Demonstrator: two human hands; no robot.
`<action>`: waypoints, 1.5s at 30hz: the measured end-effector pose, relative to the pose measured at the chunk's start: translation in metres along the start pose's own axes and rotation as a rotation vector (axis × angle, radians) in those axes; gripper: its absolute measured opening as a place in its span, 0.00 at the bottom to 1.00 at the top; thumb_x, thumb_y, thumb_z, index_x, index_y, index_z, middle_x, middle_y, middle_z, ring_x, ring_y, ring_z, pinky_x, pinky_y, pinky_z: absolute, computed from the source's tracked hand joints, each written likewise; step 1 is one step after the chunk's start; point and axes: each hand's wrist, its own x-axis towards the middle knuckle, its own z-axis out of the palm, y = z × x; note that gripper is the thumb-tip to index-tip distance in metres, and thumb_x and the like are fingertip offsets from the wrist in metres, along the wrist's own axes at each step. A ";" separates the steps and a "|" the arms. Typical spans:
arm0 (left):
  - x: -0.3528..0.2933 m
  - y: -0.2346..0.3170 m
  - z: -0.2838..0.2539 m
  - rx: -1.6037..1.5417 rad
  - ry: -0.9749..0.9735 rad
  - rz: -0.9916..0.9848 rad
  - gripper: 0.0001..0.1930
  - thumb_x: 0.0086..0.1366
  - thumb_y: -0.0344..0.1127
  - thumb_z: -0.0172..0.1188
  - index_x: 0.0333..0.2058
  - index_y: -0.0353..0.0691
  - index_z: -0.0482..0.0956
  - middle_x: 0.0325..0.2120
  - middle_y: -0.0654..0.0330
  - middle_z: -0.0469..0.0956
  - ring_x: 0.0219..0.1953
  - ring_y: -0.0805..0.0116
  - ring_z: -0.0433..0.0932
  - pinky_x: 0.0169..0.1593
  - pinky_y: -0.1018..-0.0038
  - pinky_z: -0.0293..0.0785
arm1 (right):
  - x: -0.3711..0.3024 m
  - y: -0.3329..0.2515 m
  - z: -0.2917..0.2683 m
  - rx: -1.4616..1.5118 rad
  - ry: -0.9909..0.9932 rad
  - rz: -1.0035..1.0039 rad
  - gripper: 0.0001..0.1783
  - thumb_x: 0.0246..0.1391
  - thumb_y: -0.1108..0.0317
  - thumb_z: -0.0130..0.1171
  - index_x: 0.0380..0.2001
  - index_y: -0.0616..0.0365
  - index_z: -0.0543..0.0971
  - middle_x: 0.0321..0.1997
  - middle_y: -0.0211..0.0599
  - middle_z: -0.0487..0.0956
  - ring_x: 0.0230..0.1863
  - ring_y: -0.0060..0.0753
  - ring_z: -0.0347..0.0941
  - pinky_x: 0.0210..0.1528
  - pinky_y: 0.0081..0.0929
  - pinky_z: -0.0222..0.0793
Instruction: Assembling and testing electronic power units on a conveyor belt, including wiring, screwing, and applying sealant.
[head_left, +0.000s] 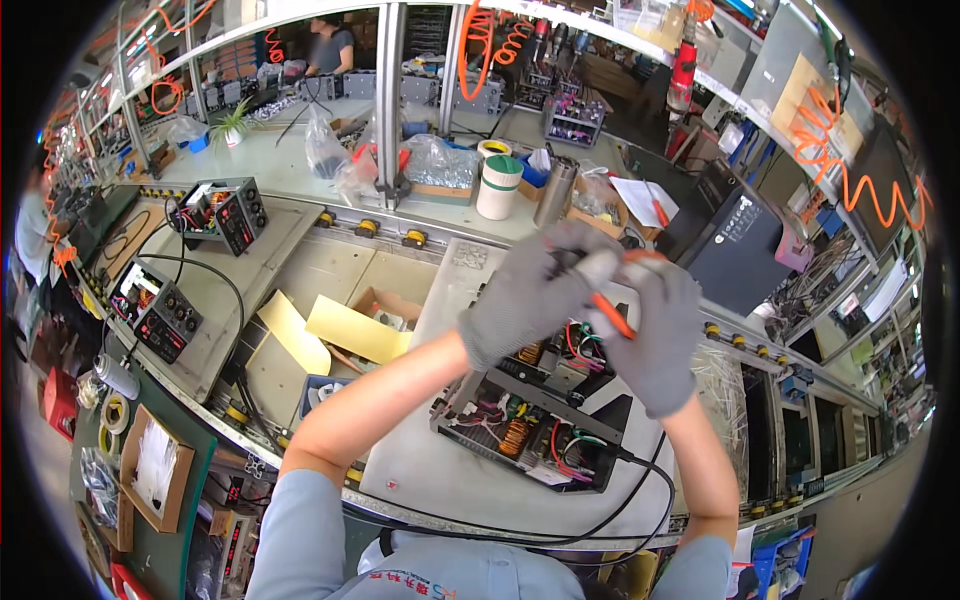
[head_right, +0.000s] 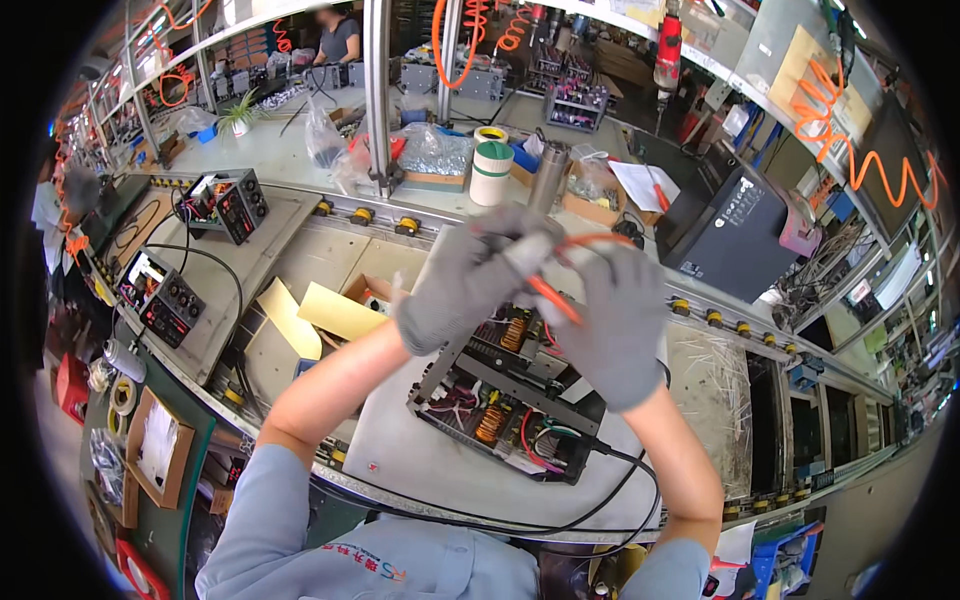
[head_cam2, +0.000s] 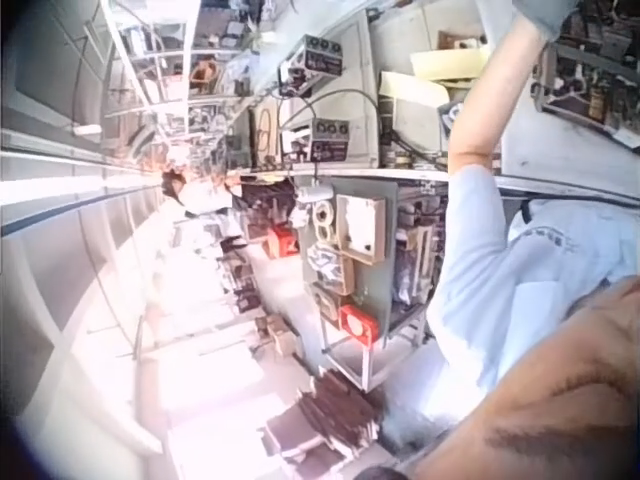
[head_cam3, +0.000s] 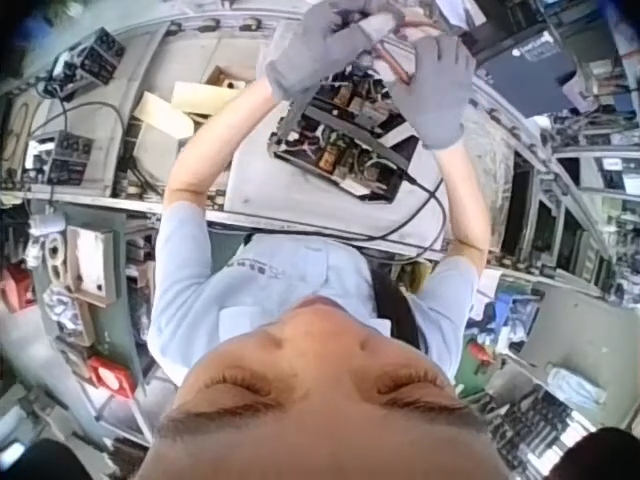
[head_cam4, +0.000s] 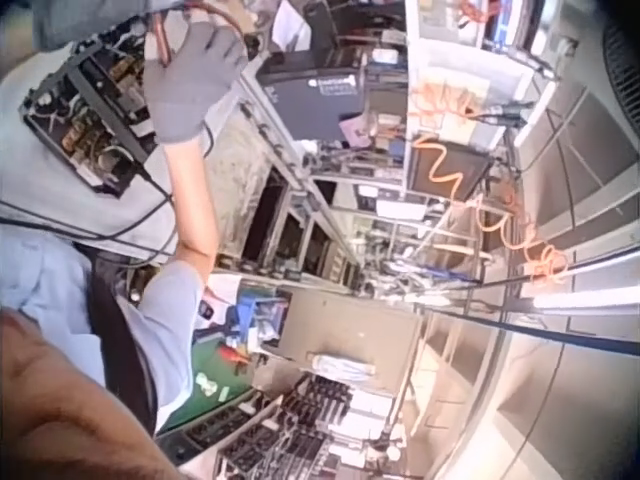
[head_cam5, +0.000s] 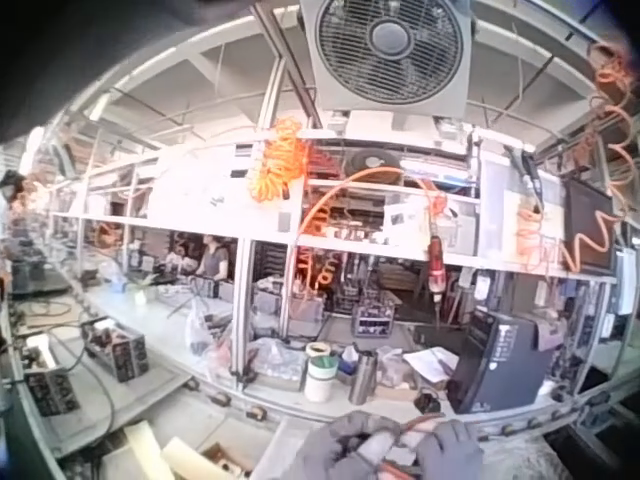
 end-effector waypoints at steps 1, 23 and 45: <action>0.005 0.001 -0.011 0.107 -0.005 0.014 0.09 0.65 0.36 0.54 0.38 0.37 0.73 0.27 0.67 0.73 0.27 0.84 0.71 0.29 0.84 0.69 | 0.003 -0.001 0.012 0.075 -0.029 0.018 0.25 0.38 0.60 0.68 0.40 0.55 0.72 0.37 0.40 0.71 0.37 0.47 0.68 0.40 0.41 0.63; -0.020 -0.147 -0.147 1.468 0.136 0.286 0.26 0.52 0.39 0.64 0.51 0.47 0.70 0.38 0.57 0.74 0.35 0.56 0.75 0.33 0.65 0.73 | 0.001 0.058 0.124 -0.146 -0.629 -0.512 0.23 0.39 0.69 0.59 0.44 0.44 0.75 0.34 0.30 0.71 0.42 0.33 0.69 0.62 0.43 0.55; -0.054 -0.193 -0.152 1.218 0.036 0.257 0.19 0.54 0.29 0.58 0.47 0.50 0.75 0.31 0.62 0.76 0.28 0.58 0.77 0.28 0.67 0.73 | 0.022 0.043 0.176 -0.256 -0.538 -0.783 0.16 0.48 0.68 0.51 0.44 0.48 0.72 0.35 0.27 0.69 0.45 0.28 0.68 0.66 0.42 0.51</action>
